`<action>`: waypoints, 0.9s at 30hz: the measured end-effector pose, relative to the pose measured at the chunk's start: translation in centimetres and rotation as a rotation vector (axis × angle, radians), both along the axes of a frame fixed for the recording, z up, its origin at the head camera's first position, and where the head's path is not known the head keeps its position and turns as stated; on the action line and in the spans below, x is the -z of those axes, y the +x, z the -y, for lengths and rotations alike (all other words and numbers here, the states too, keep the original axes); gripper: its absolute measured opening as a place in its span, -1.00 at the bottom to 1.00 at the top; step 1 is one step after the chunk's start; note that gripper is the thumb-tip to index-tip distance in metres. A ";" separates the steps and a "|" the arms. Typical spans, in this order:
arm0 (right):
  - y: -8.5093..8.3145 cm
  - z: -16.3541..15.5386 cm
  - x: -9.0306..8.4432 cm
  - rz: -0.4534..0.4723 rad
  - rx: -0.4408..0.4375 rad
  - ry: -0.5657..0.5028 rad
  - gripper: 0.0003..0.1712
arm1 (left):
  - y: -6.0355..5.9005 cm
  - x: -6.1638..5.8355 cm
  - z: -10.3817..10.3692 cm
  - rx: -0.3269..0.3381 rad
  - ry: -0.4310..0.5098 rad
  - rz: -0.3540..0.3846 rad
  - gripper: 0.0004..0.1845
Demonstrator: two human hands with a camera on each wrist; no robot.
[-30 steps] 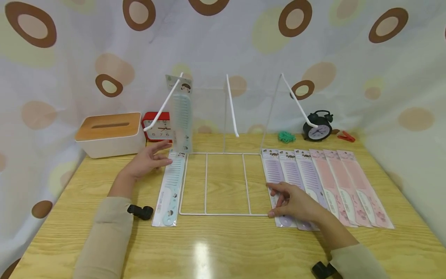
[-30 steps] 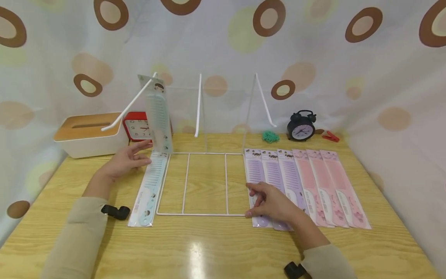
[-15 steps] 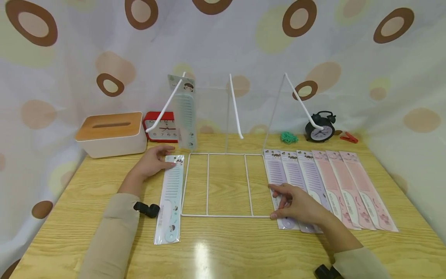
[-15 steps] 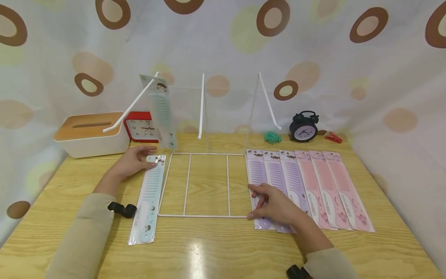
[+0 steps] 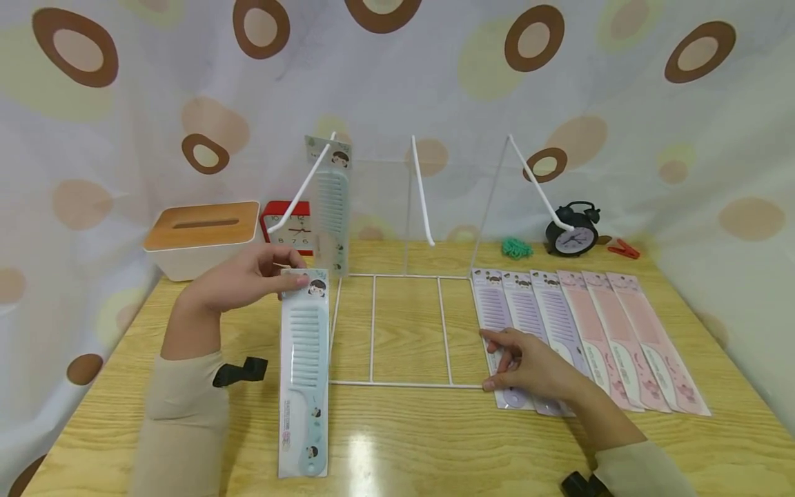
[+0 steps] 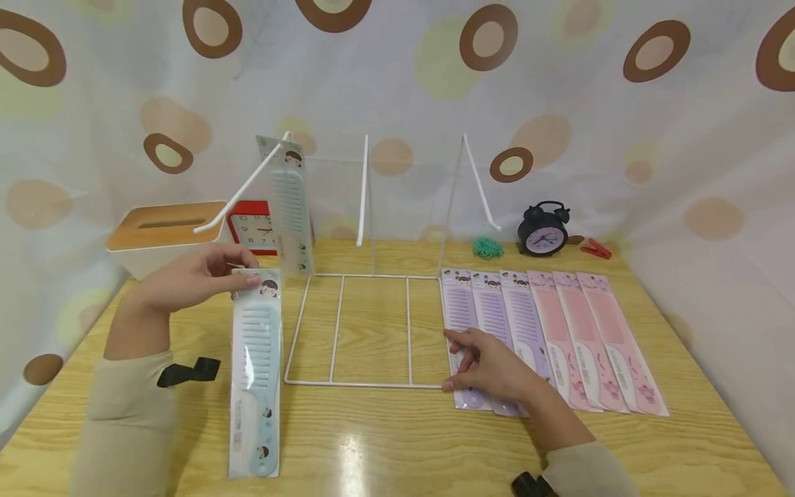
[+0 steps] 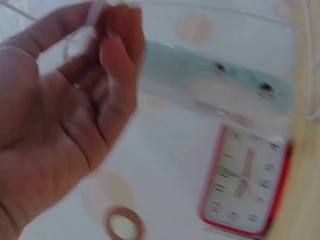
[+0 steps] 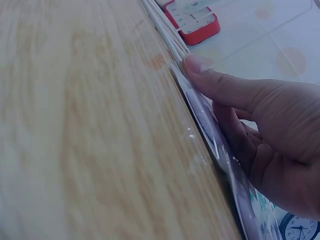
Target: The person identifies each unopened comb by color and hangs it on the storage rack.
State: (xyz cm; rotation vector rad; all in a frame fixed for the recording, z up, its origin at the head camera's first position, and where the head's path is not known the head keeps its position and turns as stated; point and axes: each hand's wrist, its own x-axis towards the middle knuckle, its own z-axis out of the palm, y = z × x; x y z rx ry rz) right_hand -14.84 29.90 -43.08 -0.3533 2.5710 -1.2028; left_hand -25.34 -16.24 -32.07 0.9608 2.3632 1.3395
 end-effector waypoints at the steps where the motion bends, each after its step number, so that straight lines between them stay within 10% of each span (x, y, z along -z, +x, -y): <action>1: 0.0 0.0 0.0 -0.002 -0.001 0.001 0.11 | 0.9 -0.7 -0.2 0.050 0.081 -0.037 -0.97; 6: -0.1 0.0 0.1 -0.007 -0.015 0.007 0.10 | 4.9 -3.0 -1.7 0.170 0.569 -0.315 -0.95; 11: 0.0 0.0 0.0 -0.016 -0.019 0.027 0.11 | 6.8 -4.3 -3.4 0.021 0.899 -0.502 -0.83; 17: 0.1 0.1 0.0 -0.019 0.000 0.039 0.11 | 7.2 -5.1 -3.6 -0.208 0.928 -0.502 -0.84; 27: 0.0 0.1 -0.1 -0.008 0.004 0.038 0.12 | 7.1 -5.0 -3.6 -0.280 0.934 -0.418 -0.95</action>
